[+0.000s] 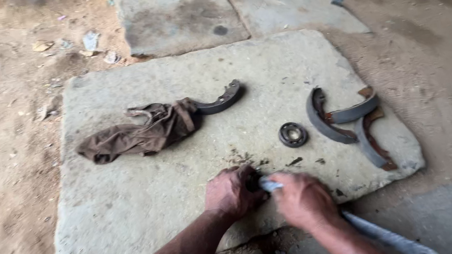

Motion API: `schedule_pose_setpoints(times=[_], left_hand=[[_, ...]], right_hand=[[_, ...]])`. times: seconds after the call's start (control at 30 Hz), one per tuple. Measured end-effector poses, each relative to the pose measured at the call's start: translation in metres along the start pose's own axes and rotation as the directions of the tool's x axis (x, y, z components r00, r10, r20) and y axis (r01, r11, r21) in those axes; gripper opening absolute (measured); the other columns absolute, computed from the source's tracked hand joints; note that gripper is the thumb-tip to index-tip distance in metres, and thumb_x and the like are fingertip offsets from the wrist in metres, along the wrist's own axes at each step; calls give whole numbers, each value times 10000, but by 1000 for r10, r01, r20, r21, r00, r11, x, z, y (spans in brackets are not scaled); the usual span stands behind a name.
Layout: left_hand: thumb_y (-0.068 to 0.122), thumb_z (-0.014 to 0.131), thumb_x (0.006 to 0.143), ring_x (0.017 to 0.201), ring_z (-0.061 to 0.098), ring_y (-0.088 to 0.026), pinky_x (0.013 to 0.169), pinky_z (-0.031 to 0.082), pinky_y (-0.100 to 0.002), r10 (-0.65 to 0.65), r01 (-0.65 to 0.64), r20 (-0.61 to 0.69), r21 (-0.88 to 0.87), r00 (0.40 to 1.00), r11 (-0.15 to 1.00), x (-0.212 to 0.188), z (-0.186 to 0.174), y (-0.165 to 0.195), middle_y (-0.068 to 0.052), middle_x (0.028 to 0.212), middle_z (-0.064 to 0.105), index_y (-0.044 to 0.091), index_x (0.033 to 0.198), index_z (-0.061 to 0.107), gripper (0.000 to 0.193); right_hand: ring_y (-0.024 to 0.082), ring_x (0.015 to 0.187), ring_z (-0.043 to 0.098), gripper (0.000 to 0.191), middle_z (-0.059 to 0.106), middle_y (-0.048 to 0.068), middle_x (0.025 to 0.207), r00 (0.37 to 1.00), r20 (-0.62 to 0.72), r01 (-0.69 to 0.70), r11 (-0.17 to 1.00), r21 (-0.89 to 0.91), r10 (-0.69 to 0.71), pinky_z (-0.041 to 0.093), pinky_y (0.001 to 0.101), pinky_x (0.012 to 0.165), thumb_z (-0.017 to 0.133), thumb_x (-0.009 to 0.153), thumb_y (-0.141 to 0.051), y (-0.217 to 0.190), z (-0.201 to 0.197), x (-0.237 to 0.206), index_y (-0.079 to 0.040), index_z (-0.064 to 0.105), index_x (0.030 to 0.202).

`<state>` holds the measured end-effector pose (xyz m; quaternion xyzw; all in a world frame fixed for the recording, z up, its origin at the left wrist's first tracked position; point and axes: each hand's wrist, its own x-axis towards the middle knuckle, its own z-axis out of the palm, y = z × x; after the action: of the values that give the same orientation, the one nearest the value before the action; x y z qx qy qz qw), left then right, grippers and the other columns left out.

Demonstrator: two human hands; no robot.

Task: The person cleans a small metal bearing using a cloth and a metal file. They wipe the bearing with the cloth, then scrape it with the file, repeating the process to remove grime.

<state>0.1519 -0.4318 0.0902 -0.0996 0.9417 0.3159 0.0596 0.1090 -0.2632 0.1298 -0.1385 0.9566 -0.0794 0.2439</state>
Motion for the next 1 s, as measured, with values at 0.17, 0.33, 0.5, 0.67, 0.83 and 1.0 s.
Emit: schedule_pose_setpoints(times=[0.17, 0.33, 0.5, 0.67, 0.83, 1.0], left_hand=[[504, 797, 805, 1079, 684, -275, 907, 554, -441, -36, 36, -7, -25, 999, 999, -3, -4, 2, -73, 1087, 728, 250, 1165, 681, 456], [467, 818, 770, 1095, 667, -281, 907, 543, -446, 18, -23, -82, -59, 996, 998, -4, -3, 2, -40, 1108, 726, 250, 1160, 670, 470], [489, 805, 790, 1091, 671, -273, 906, 548, -445, 12, -13, -33, -13, 999, 1000, 0, 0, 0, -44, 1096, 713, 258, 1180, 658, 477], [497, 786, 776, 1061, 681, -264, 891, 550, -446, 64, -73, -92, -96, 994, 993, -1, 2, -4, -26, 1061, 740, 249, 1114, 684, 431], [526, 800, 791, 1034, 685, -291, 870, 561, -455, 21, -21, -66, 2, 998, 1000, 2, 3, -4, -75, 1053, 723, 240, 1141, 673, 469], [534, 776, 786, 1017, 693, -275, 853, 572, -447, 19, -21, -63, -37, 998, 999, 2, 5, -5, -52, 1039, 726, 261, 1134, 679, 452]], right_hand=[[158, 658, 689, 326, 776, 86, 894, 893, -326, 309, 949, -59, -311, 598, 378, 601, 662, 910, -217, 2, 6, 5, -159, 702, 1228], [175, 679, 695, 289, 783, 76, 913, 990, -93, 99, 993, -63, -105, 616, 358, 626, 573, 1031, -214, 3, 7, 3, -179, 675, 1299], [155, 733, 730, 324, 783, 75, 1032, 982, -129, 139, 990, 7, -137, 635, 326, 688, 605, 980, -166, 1, 6, 6, -175, 677, 1297], [225, 898, 741, 348, 763, 124, 1093, 946, -235, 224, 974, -26, -224, 617, 378, 771, 632, 950, -167, -4, 5, 5, -162, 674, 1295], [249, 923, 778, 350, 782, 97, 1107, 997, -65, 46, 999, -17, -47, 640, 400, 813, 575, 1008, -191, -12, -3, -8, -214, 638, 1351], [261, 953, 731, 362, 745, 128, 1122, 954, -217, 206, 978, -36, -209, 601, 427, 846, 645, 932, -169, -16, -7, -7, -161, 658, 1293]])
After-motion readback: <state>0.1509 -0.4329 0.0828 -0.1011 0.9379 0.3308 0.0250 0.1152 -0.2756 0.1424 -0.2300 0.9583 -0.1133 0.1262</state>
